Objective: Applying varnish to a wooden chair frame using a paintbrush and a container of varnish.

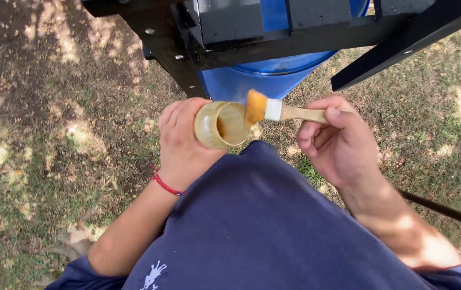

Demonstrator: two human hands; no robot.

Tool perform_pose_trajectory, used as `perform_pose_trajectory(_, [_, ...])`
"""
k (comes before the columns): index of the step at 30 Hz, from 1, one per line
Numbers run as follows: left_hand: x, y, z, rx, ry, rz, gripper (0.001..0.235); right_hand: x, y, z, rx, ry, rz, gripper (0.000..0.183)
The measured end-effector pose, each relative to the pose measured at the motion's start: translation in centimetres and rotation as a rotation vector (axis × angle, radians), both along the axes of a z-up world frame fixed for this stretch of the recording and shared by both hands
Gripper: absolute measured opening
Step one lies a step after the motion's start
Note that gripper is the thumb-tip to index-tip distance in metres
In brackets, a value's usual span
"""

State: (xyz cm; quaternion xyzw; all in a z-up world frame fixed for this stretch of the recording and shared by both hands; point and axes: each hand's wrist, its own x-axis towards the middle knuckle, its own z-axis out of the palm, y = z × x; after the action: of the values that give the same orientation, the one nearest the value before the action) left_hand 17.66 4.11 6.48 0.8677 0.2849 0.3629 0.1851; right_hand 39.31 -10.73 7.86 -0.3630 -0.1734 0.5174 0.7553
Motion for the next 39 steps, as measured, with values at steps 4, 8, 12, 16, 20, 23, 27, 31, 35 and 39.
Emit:
perform_pose_trajectory(4, [-2.8, 1.7, -1.4, -0.051, -0.088, -0.041, 0.060, -2.1, 0.3, -2.8, -0.213, -0.234, -0.184, 0.023])
perform_pose_trajectory(8, [-5.9, 2.9, -2.1, -0.098, -0.071, -0.062, 0.061, -4.4, 2.4, -5.7, -0.236, -0.806, -0.284, 0.018])
perform_pose_trajectory(12, [-8.2, 3.9, -2.9, -0.106, -0.056, -0.081, 0.063, -4.5, 6.8, -10.3, -0.381, -1.062, -0.391, 0.015])
perform_pose_trajectory(16, [-10.0, 4.7, -3.2, -0.113, -0.049, -0.100, 0.062, -5.1, 11.3, -12.5, -0.607, -1.307, -0.411, 0.015])
perform_pose_trajectory(20, [-11.7, 5.6, -3.8, -0.105, -0.029, -0.100, 0.064, -4.4, 11.9, -12.0, -0.541, -1.371, -0.560, 0.022])
perform_pose_trajectory(23, [-12.3, 6.2, -4.3, -0.063, -0.058, -0.104, 0.064, -2.5, 9.9, -14.1, -0.523, -1.486, -0.603, 0.024])
perform_pose_trajectory(27, [-12.8, 6.8, -4.4, -0.087, -0.083, -0.113, 0.065, -2.9, 8.2, -16.0, -0.505, -1.525, -0.663, 0.026])
perform_pose_trajectory(31, [-13.2, 7.1, -4.6, -0.103, -0.094, -0.117, 0.064, -4.9, 10.4, -17.1, -0.594, -1.591, -0.635, 0.026])
perform_pose_trajectory(35, [-13.3, 7.5, -4.3, -0.117, -0.087, -0.131, 0.060, -6.2, 13.5, -18.1, -0.537, -1.649, -0.529, 0.024])
perform_pose_trajectory(39, [-13.2, 7.9, -4.3, -0.131, -0.118, -0.150, 0.061, -2.5, 11.7, -18.0, -0.627, -1.614, -0.603, 0.022])
